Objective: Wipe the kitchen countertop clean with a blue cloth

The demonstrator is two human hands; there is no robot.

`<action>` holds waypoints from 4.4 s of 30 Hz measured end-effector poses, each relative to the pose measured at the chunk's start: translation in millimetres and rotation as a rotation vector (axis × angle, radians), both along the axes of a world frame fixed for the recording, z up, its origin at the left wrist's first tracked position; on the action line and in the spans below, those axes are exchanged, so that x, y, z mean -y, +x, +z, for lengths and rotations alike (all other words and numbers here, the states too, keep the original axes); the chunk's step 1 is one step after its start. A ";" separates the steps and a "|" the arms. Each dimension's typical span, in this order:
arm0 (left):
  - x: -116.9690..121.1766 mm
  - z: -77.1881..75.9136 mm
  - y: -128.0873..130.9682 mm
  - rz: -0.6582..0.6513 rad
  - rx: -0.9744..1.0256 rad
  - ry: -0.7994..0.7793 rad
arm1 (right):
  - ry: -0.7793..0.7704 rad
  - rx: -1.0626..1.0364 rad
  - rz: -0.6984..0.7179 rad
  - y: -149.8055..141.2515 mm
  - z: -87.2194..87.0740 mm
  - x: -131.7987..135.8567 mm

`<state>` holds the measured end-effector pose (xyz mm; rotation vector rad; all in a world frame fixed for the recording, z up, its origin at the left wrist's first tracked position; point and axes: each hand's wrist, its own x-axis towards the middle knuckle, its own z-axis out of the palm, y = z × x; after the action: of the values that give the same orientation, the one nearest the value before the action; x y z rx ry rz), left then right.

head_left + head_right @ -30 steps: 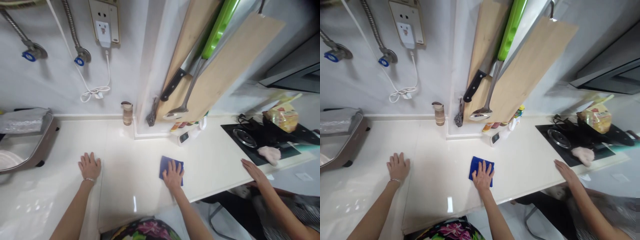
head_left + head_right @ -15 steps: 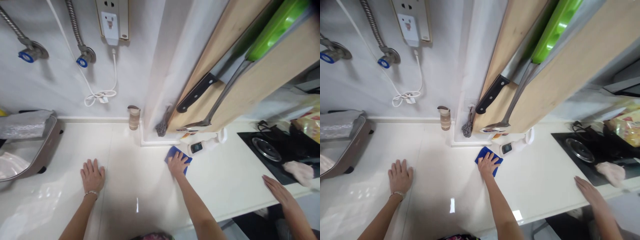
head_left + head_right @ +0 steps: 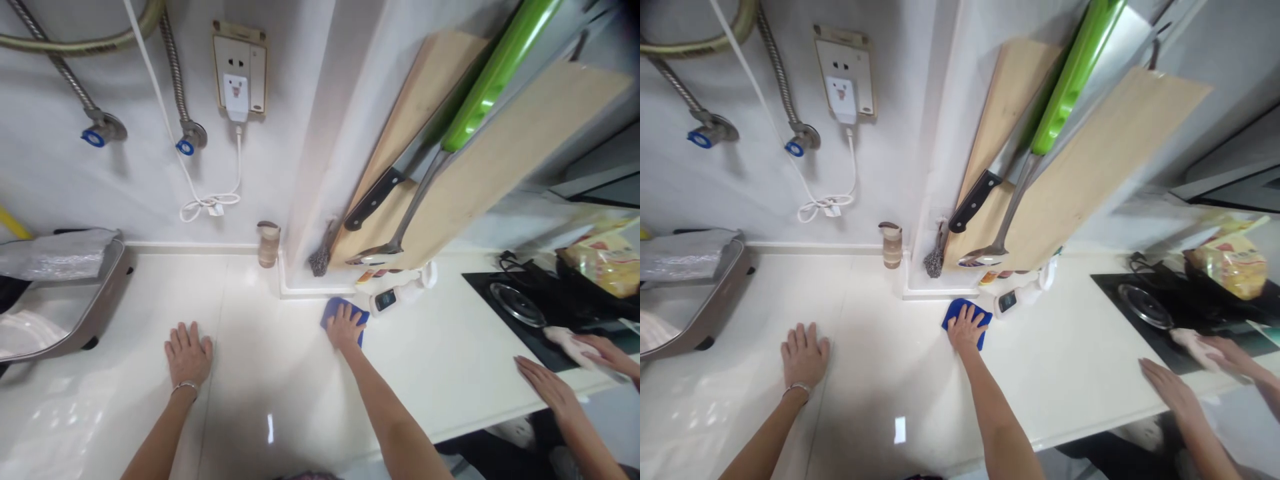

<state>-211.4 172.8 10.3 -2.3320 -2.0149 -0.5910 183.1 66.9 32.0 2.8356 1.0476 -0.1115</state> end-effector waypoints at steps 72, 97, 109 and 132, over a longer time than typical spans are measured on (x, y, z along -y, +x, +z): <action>3.5 -4.2 -3.3 0.010 0.020 0.016 | 0.122 -0.024 0.606 -113.9 -25.7 71.2; 2.5 1.0 0.6 0.014 -0.017 0.002 | 0.092 0.135 0.048 18.5 -21.5 -2.8; -2.9 0.0 -2.2 0.003 -0.019 -0.005 | 0.312 -0.201 0.363 -140.1 -19.2 65.0; 109.9 35.8 189.0 -0.386 0.016 -0.352 | 1.075 -0.300 0.296 -27.9 -69.2 231.6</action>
<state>-22.5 62.9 46.1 -2.9632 -1.8056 -0.2702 155.2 -164.7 -37.2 3.5498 2.0912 0.0948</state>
